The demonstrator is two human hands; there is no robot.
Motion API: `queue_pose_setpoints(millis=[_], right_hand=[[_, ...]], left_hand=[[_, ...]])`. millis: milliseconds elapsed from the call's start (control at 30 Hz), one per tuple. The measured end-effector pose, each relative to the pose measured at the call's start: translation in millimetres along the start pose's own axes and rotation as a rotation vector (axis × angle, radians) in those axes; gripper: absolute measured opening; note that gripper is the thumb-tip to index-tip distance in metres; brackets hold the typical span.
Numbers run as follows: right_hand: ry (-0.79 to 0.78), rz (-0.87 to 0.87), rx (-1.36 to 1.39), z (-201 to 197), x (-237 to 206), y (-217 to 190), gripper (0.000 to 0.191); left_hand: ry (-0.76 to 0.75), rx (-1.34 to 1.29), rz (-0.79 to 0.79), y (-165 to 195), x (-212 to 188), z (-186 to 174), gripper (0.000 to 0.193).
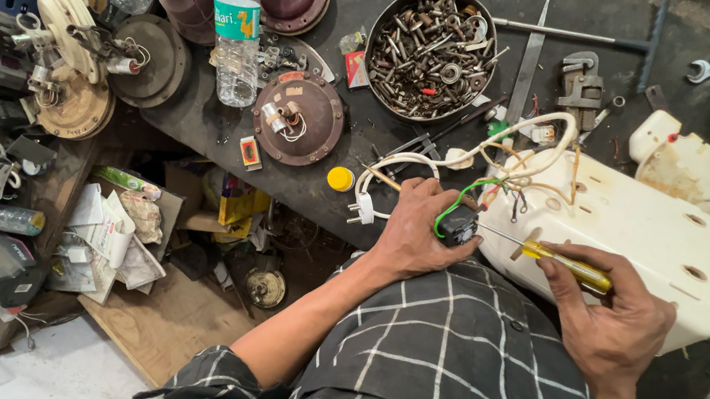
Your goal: The person rummages through a bowl of small metal parts, then uses a screwdriver to open a white plastic appliance housing. They remove the cover, inspect the internal wiring and components, and use a screwdriver to adjust a small black component inside.
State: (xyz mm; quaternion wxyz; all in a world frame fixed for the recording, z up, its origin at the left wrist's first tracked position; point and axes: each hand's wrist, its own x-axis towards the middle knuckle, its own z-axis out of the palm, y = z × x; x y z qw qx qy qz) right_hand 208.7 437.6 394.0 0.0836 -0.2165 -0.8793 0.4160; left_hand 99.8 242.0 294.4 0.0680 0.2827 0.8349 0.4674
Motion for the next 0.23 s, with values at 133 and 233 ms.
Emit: queue_pose_setpoints(millis=[133, 233], right_hand=[[-0.036, -0.072, -0.011, 0.4, -4.1, 16.5, 0.023], [-0.077, -0.022, -0.027, 1.8, 41.7, 55.4, 0.022]], left_hand=[[0.020, 0.018, -0.004, 0.8, -0.5, 2.1, 0.040], [0.006, 0.024, -0.030, 1.9, -1.9, 2.6, 0.042]])
